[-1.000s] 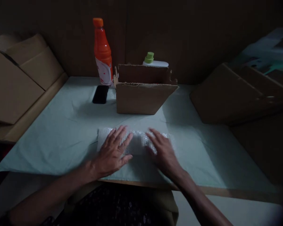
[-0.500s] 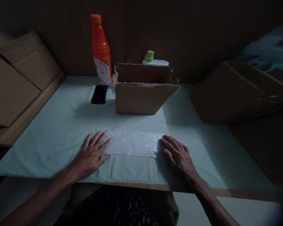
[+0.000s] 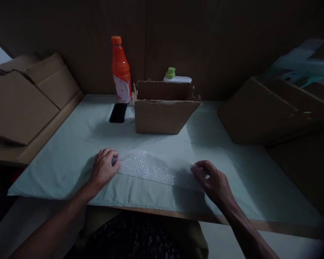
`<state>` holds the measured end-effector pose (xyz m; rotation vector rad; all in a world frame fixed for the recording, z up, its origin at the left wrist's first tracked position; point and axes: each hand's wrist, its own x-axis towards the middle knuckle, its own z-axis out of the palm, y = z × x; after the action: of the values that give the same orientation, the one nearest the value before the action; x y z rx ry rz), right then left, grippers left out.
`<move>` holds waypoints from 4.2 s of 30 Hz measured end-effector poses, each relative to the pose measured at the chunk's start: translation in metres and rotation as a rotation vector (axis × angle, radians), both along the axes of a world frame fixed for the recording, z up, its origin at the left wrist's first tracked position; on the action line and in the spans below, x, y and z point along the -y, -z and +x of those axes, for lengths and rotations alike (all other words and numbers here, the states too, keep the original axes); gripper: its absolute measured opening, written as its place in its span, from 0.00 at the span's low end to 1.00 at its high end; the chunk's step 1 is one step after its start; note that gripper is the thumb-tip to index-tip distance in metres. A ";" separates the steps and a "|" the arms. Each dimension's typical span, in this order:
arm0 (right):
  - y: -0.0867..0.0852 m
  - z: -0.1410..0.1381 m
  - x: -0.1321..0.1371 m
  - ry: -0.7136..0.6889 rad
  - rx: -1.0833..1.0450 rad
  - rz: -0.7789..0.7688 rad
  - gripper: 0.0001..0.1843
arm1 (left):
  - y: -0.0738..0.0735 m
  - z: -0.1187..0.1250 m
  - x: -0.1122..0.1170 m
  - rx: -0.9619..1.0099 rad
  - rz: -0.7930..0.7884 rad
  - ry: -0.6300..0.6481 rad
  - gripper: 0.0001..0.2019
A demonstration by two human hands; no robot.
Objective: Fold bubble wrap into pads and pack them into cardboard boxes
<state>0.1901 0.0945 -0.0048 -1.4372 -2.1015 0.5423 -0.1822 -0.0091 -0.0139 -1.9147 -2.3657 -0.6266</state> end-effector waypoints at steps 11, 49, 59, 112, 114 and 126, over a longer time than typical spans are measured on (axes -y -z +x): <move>0.021 0.013 0.154 -0.350 -0.211 -0.401 0.25 | -0.042 0.057 -0.113 -0.159 -0.021 0.550 0.22; 0.010 -0.042 0.081 -0.637 0.163 0.261 0.19 | 0.000 0.113 0.056 0.270 0.198 0.433 0.24; 0.003 -0.055 0.080 -0.357 0.020 0.291 0.11 | 0.003 0.115 0.054 0.426 0.093 0.305 0.12; 0.014 -0.073 0.065 -0.278 -0.118 0.206 0.12 | -0.009 0.110 0.042 1.291 -0.081 0.055 0.27; 0.014 -0.074 0.070 -0.270 -0.203 0.058 0.13 | -0.010 0.117 0.044 1.466 -0.096 0.089 0.31; -0.031 -0.057 0.050 -0.550 -0.314 -0.353 0.27 | -0.014 0.131 0.038 1.064 -0.125 0.378 0.41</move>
<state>0.1331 0.0444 0.0258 -0.8383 -2.1970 1.3129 -0.0508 -0.0474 -0.0002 -2.5096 -2.4957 -1.9817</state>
